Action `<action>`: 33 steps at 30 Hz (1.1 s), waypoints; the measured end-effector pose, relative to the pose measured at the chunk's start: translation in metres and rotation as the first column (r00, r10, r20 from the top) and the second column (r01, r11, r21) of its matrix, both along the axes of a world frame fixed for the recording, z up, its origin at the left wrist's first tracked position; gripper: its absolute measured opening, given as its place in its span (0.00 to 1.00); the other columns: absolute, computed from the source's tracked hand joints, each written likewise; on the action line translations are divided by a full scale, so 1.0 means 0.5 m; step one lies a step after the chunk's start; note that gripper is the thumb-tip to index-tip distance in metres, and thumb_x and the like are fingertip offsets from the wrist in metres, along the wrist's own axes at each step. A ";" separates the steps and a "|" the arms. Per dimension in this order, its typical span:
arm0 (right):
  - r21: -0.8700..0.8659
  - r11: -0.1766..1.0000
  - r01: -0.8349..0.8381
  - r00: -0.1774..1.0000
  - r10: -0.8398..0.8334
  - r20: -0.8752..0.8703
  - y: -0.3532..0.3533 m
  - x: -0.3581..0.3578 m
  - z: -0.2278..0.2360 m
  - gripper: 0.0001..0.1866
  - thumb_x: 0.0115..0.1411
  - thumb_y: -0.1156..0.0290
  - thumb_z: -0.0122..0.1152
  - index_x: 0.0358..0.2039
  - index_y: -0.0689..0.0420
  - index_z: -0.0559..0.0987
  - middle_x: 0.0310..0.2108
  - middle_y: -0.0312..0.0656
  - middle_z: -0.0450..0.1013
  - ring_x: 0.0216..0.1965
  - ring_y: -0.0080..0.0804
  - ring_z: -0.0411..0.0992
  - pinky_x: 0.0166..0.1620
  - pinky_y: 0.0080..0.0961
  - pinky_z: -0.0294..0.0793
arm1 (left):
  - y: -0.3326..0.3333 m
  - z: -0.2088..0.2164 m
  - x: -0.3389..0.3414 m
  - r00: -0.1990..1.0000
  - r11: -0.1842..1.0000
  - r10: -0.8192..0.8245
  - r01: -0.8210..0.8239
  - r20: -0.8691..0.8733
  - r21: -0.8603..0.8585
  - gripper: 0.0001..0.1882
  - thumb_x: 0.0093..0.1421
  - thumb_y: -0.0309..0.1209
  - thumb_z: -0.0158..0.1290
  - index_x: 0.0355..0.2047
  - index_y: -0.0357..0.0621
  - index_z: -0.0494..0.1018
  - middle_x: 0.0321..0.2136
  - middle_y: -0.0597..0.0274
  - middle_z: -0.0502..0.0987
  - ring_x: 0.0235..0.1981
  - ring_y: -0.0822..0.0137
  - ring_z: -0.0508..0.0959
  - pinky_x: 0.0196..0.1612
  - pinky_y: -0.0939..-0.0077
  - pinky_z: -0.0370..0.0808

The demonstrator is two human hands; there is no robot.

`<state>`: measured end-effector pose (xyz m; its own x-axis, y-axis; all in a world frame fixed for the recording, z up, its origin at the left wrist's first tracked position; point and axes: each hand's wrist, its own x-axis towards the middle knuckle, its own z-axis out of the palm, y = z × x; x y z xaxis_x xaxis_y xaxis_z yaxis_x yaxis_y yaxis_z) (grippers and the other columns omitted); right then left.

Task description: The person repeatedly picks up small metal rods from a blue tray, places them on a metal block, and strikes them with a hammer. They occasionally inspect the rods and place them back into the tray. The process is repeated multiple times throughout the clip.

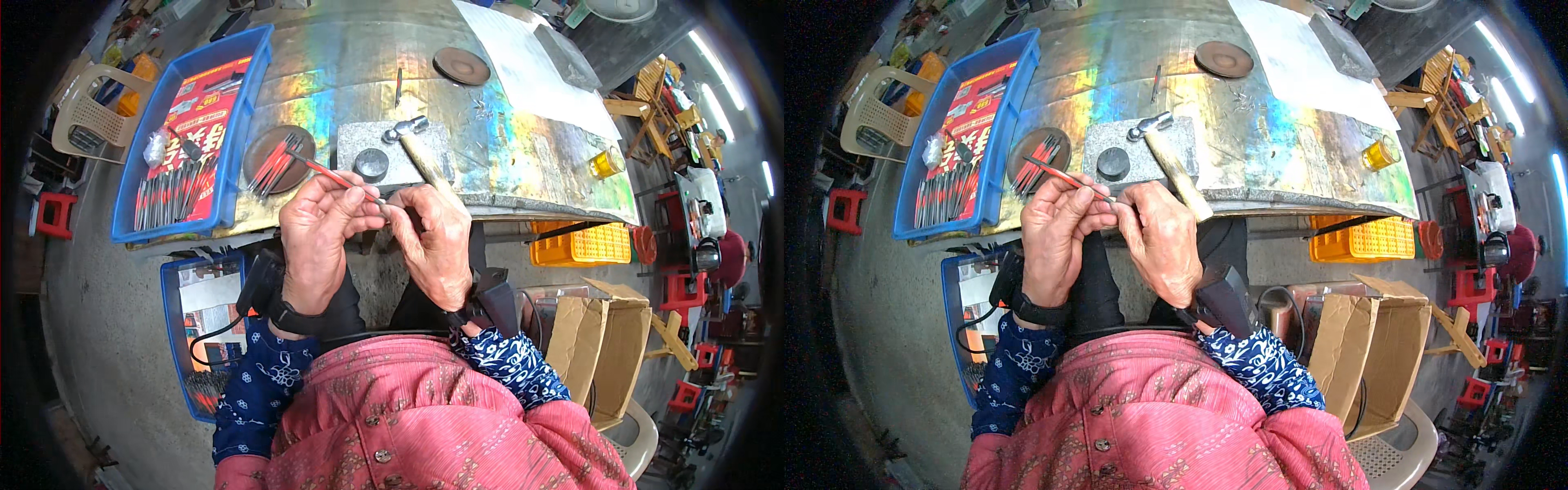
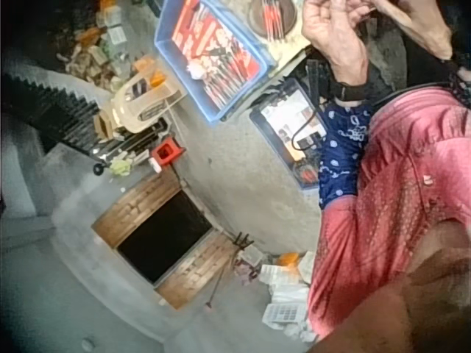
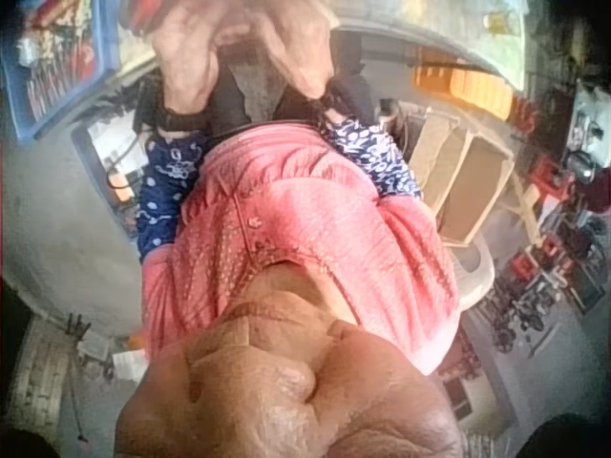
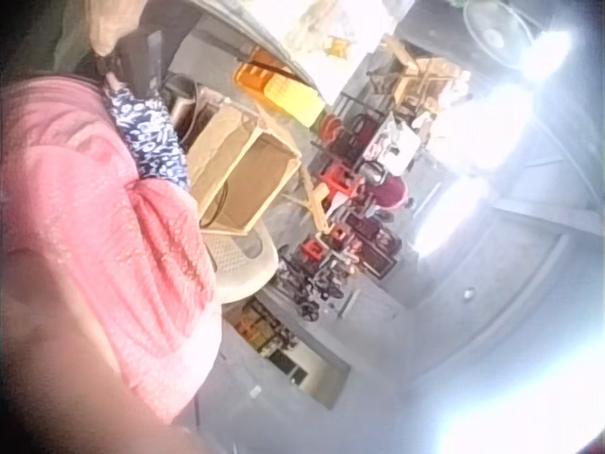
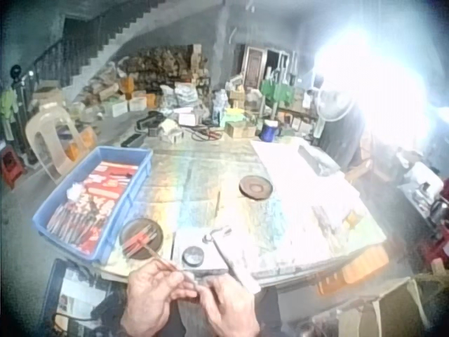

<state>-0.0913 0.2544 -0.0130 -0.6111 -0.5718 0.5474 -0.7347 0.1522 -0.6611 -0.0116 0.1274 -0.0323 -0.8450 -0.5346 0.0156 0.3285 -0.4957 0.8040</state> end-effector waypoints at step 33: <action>0.391 0.881 0.266 0.952 -0.177 -0.249 0.057 -0.078 -0.032 0.20 0.53 0.74 0.62 0.47 0.58 0.70 0.33 0.48 0.68 0.33 0.49 0.72 0.34 0.39 0.73 | -0.053 -0.003 -0.088 0.966 0.761 0.252 -0.159 0.062 -0.628 0.04 0.58 0.19 0.55 0.34 0.36 0.75 0.29 0.63 0.79 0.28 0.77 0.78 0.29 0.85 0.74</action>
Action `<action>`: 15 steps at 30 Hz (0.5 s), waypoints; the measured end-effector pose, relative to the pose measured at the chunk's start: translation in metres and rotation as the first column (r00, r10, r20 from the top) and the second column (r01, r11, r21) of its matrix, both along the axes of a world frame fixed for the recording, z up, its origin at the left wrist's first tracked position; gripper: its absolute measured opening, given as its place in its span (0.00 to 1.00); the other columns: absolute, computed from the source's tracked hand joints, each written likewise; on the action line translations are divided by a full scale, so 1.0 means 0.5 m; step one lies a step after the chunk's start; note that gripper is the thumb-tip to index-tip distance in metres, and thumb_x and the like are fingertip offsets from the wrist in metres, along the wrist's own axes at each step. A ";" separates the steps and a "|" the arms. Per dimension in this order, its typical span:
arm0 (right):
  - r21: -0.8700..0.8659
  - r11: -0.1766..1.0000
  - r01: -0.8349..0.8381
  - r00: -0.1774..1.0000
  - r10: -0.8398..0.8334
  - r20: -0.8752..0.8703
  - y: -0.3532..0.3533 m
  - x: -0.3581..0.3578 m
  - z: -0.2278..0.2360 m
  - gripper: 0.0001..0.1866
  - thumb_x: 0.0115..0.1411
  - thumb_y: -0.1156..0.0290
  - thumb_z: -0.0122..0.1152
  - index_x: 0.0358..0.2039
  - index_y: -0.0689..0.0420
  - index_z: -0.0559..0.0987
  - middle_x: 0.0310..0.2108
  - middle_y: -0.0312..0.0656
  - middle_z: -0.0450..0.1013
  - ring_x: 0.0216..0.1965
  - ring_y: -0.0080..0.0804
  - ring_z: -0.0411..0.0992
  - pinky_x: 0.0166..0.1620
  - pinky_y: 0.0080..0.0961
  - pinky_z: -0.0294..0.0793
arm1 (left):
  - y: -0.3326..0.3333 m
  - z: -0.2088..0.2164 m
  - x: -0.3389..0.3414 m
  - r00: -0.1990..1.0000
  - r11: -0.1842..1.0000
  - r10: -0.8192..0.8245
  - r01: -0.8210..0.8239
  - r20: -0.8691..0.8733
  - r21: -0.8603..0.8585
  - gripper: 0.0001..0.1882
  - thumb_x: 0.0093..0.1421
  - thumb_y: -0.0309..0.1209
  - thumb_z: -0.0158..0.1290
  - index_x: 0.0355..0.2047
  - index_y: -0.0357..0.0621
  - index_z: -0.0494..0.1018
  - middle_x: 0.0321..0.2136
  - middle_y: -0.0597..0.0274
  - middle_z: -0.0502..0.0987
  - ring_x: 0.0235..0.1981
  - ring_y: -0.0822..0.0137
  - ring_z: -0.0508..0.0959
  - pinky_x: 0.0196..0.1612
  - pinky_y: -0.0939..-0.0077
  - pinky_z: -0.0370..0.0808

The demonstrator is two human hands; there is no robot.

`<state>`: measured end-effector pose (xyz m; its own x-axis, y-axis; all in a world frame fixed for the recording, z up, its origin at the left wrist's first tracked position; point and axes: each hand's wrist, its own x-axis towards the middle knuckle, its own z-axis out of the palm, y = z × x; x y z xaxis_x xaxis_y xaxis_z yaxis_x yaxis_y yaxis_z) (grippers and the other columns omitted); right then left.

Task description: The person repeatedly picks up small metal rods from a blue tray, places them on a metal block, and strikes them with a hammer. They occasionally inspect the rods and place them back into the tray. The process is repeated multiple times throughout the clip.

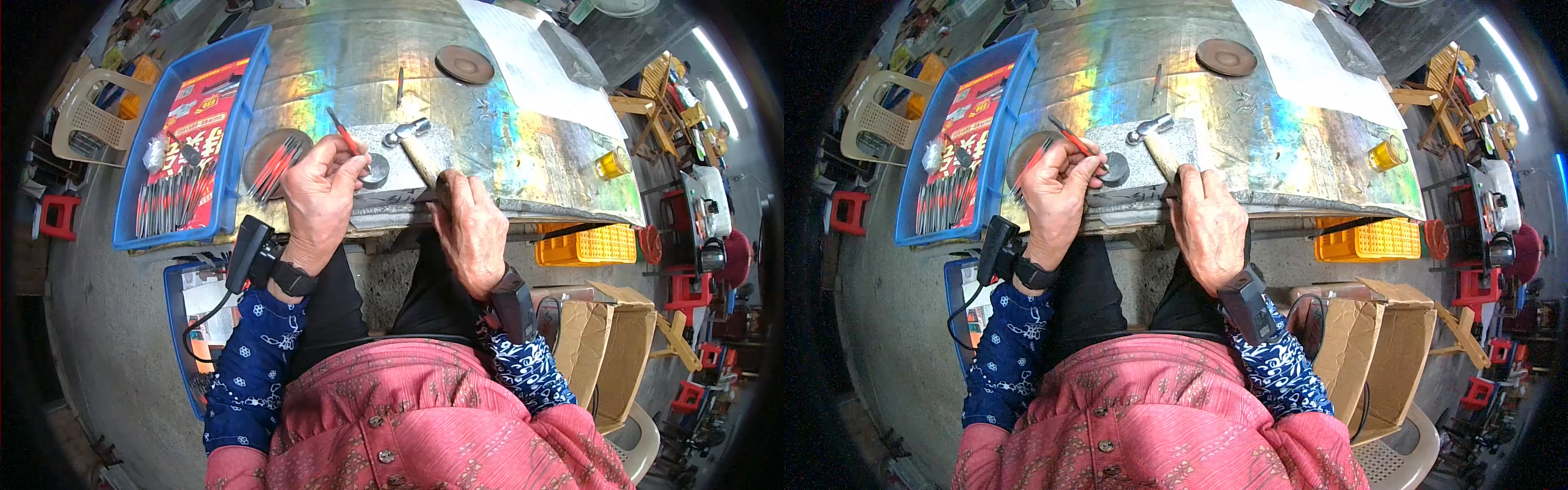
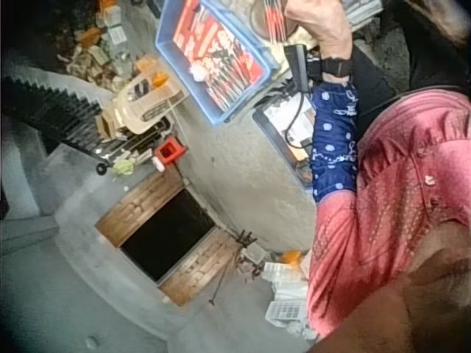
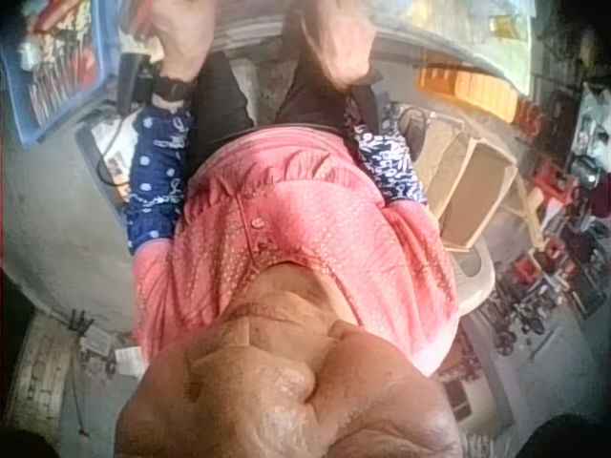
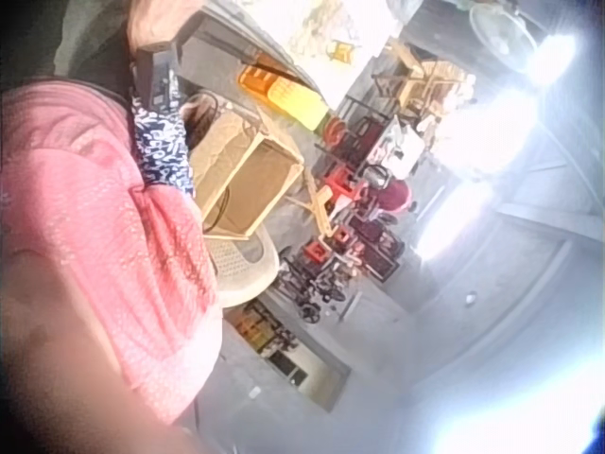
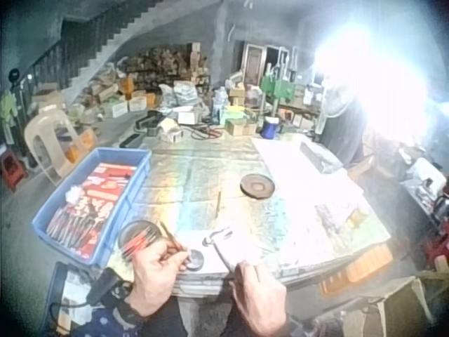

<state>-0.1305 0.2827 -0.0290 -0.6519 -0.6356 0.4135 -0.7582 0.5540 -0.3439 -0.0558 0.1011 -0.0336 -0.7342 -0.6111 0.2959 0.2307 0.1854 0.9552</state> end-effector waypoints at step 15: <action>-0.430 0.901 -0.058 0.985 0.122 0.123 0.036 -0.001 0.134 0.13 0.57 0.74 0.61 0.43 0.62 0.75 0.26 0.47 0.73 0.23 0.34 0.72 0.30 0.25 0.71 | 0.016 0.007 0.003 0.988 0.870 0.152 -0.139 -0.010 -0.473 0.06 0.55 0.18 0.57 0.35 0.33 0.77 0.28 0.56 0.80 0.29 0.71 0.80 0.33 0.79 0.75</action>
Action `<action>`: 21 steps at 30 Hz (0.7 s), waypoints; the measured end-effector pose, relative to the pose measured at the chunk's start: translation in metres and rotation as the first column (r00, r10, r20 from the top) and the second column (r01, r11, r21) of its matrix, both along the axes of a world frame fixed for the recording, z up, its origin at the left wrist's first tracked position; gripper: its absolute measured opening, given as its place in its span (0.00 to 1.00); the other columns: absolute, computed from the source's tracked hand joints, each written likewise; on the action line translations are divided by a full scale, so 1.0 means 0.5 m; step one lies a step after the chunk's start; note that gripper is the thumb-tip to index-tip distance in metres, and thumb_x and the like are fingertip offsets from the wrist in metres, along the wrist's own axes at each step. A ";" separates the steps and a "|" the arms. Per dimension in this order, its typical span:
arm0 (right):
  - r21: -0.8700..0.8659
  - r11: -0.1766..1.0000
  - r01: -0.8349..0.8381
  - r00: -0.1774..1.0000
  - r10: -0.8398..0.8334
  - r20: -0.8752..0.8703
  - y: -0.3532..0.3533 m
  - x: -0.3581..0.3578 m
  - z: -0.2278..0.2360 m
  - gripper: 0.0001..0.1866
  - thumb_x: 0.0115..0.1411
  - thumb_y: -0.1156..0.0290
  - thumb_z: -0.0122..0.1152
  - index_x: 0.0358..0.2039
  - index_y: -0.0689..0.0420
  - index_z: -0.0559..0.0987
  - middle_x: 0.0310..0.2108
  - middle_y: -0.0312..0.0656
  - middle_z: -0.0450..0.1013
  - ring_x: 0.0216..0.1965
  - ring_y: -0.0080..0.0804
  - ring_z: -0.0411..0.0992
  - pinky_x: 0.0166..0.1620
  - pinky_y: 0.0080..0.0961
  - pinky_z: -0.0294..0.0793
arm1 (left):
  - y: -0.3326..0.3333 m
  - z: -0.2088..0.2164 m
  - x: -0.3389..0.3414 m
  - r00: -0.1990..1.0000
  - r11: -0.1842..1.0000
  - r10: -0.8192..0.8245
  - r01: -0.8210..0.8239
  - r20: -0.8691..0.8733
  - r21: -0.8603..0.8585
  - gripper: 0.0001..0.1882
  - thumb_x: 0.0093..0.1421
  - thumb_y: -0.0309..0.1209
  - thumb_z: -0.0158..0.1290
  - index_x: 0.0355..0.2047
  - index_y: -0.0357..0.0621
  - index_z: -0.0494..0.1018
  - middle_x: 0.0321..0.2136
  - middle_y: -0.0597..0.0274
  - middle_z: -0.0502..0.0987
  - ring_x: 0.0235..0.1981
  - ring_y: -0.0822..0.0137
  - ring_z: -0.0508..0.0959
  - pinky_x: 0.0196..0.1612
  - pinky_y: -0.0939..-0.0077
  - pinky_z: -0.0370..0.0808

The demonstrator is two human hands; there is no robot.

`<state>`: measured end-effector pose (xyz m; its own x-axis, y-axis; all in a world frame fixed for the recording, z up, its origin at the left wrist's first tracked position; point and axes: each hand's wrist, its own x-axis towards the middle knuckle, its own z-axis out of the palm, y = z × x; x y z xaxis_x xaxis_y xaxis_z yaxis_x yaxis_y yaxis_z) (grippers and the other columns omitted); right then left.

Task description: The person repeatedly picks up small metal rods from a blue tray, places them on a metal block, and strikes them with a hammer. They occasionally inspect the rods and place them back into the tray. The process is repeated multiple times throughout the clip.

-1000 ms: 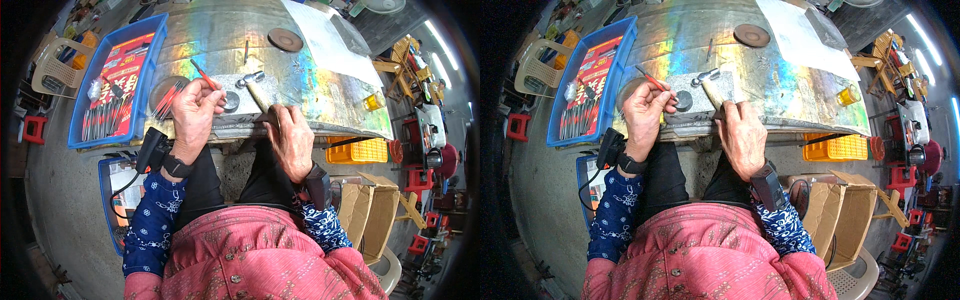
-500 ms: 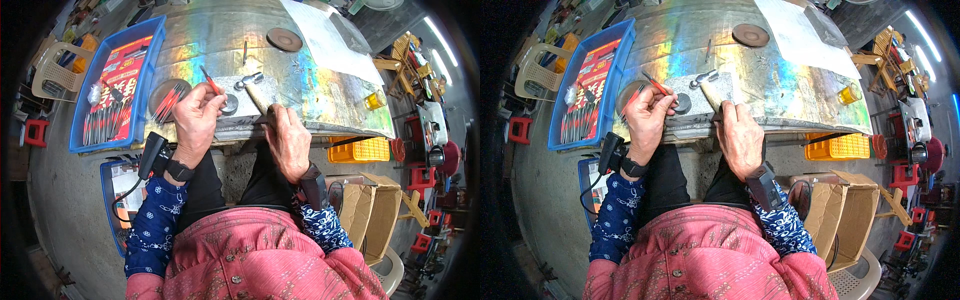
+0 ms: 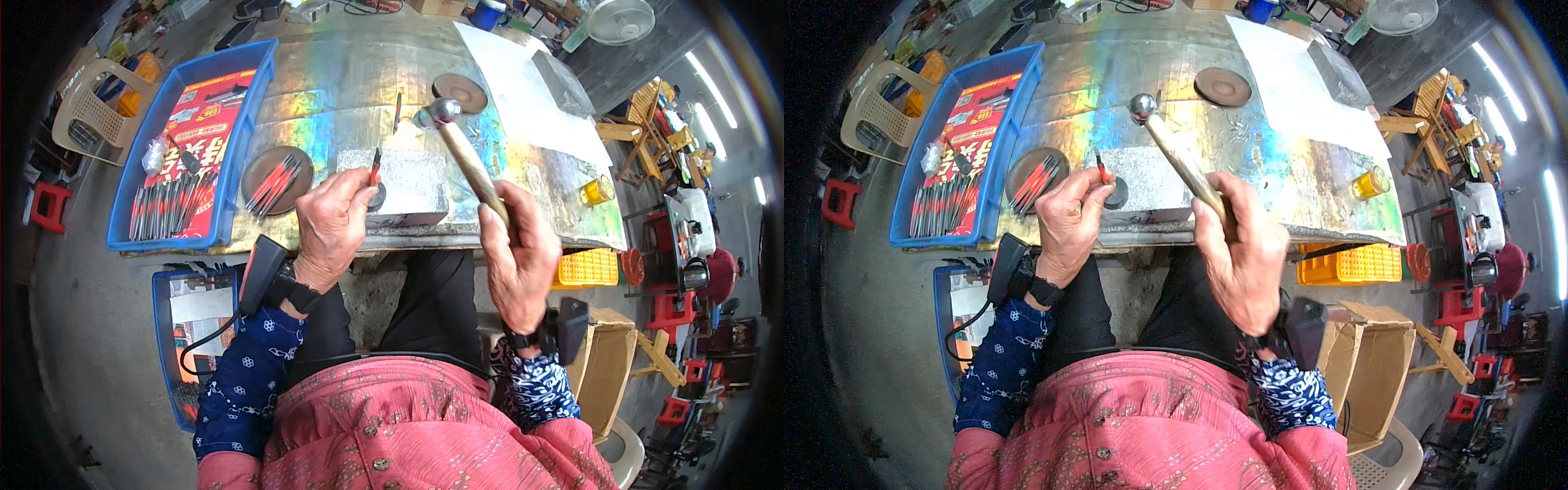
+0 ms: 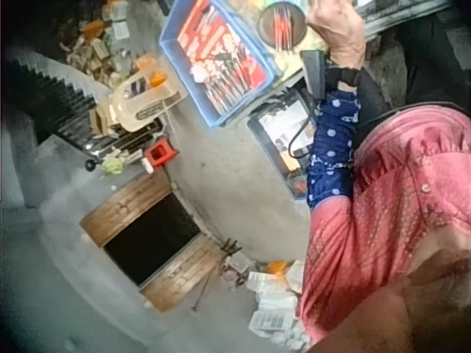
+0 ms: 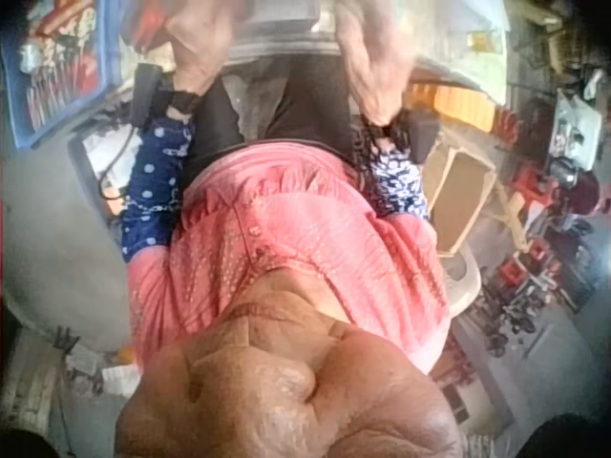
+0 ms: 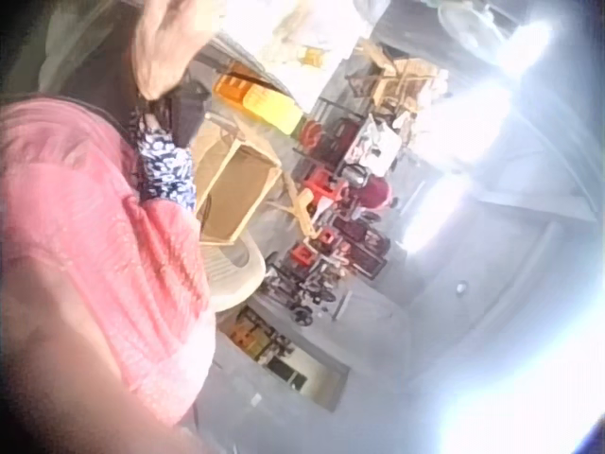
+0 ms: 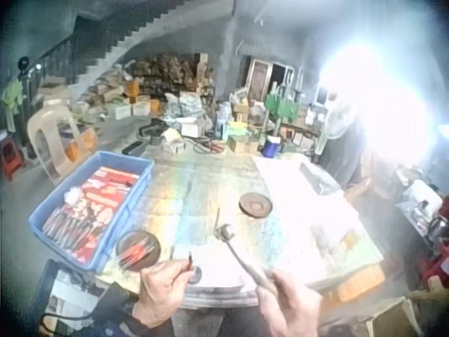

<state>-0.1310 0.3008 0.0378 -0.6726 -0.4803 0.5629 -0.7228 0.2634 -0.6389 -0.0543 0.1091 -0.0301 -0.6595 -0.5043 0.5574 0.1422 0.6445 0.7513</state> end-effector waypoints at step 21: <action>0.289 0.943 -0.166 0.982 0.186 -0.043 -0.009 0.030 0.118 0.09 0.58 0.76 0.60 0.40 0.63 0.76 0.22 0.49 0.70 0.20 0.37 0.70 0.27 0.29 0.70 | 0.000 -0.005 -0.002 0.998 1.000 0.009 -0.007 -0.065 0.029 0.07 0.54 0.18 0.58 0.34 0.33 0.77 0.29 0.51 0.80 0.31 0.63 0.82 0.33 0.74 0.76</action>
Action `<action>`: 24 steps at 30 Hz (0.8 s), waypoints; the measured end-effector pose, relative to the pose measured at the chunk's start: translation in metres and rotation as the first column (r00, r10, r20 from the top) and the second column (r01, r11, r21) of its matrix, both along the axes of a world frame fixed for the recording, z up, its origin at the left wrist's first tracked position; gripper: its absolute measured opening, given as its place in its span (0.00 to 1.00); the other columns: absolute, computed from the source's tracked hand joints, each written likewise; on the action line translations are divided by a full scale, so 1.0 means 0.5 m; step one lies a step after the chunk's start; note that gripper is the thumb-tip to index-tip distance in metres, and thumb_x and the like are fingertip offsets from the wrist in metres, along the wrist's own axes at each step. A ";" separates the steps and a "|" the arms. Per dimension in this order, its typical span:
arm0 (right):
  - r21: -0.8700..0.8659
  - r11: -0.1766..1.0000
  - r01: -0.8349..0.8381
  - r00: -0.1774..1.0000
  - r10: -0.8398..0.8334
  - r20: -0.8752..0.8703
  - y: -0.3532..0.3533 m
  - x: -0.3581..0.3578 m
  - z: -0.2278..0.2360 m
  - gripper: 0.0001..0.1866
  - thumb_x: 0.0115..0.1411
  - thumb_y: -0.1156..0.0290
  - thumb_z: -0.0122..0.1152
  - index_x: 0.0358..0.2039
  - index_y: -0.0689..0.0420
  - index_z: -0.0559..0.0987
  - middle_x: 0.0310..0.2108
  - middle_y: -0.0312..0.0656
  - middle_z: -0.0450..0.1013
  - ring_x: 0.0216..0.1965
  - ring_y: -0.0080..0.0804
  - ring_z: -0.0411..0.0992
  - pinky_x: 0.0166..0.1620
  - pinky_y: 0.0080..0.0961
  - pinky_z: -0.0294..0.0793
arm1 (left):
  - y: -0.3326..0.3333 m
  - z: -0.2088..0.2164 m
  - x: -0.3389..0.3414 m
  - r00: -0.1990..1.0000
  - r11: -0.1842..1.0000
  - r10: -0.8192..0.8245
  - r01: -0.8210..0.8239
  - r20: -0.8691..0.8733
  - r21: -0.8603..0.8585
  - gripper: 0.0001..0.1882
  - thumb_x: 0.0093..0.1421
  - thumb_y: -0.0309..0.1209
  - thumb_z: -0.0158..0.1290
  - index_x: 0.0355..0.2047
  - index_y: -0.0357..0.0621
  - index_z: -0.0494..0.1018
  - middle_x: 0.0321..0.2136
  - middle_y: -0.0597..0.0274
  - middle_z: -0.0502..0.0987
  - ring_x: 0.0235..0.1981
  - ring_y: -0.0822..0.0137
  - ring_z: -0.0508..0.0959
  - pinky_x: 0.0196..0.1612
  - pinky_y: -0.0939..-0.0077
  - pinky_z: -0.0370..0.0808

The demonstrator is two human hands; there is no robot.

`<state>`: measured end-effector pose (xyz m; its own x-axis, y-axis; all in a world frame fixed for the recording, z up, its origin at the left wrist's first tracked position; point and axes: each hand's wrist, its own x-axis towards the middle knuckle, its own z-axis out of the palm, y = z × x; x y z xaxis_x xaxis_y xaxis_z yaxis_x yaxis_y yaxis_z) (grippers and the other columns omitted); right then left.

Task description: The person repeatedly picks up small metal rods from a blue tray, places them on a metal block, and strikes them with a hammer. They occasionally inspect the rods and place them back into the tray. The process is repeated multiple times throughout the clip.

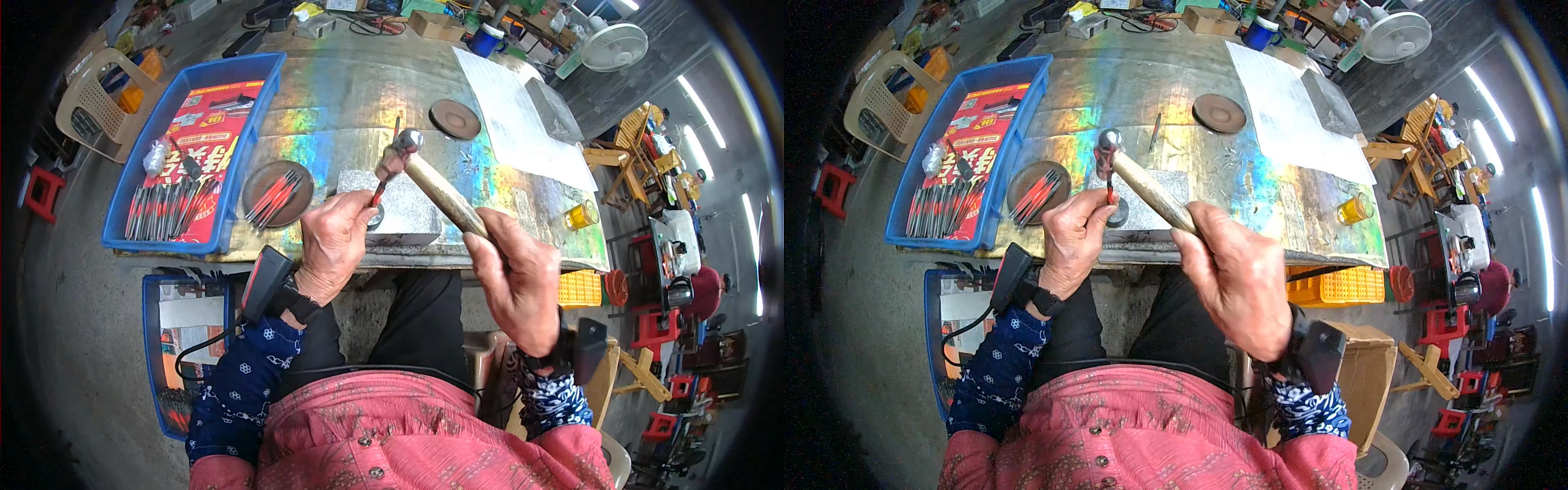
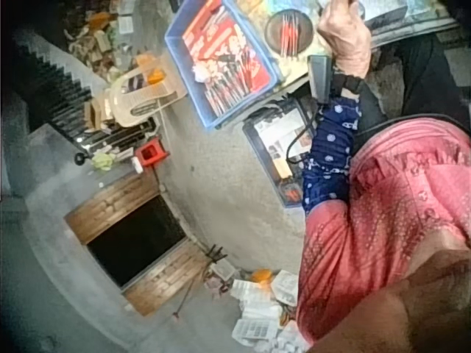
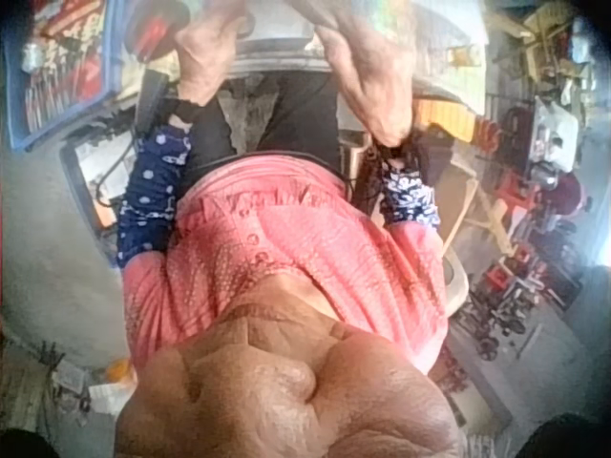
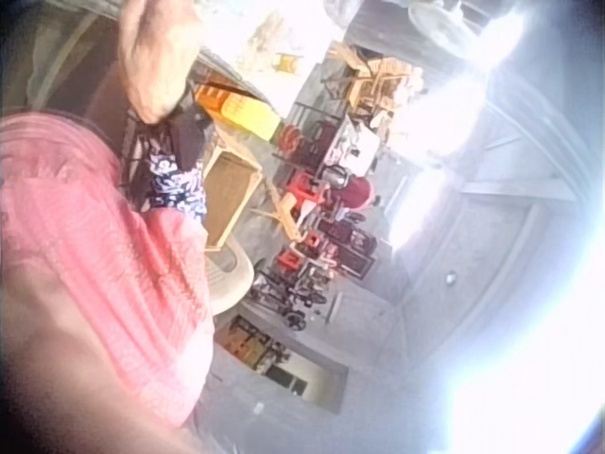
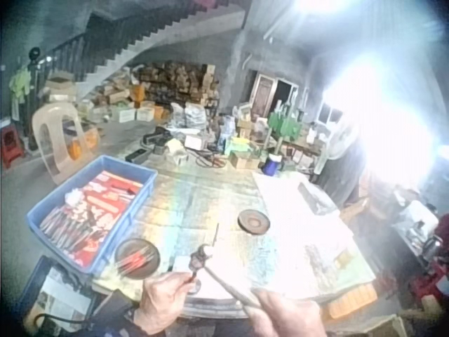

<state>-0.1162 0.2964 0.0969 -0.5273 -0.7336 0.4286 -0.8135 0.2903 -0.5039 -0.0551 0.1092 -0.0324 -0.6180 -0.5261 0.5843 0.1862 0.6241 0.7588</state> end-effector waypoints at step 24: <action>-0.091 0.994 0.057 0.998 -0.055 0.019 0.014 -0.002 -0.007 0.09 0.61 0.75 0.59 0.40 0.64 0.77 0.20 0.45 0.70 0.20 0.28 0.68 0.26 0.23 0.69 | -0.001 0.001 0.001 1.000 1.000 -0.023 0.023 0.014 0.015 0.06 0.55 0.19 0.57 0.34 0.32 0.78 0.29 0.53 0.81 0.30 0.69 0.81 0.33 0.77 0.76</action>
<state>-0.1172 0.3035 0.0935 -0.5740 -0.6611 0.4832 -0.7886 0.2874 -0.5436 -0.0545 0.1086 -0.0321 -0.6382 -0.5202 0.5676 0.1899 0.6081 0.7708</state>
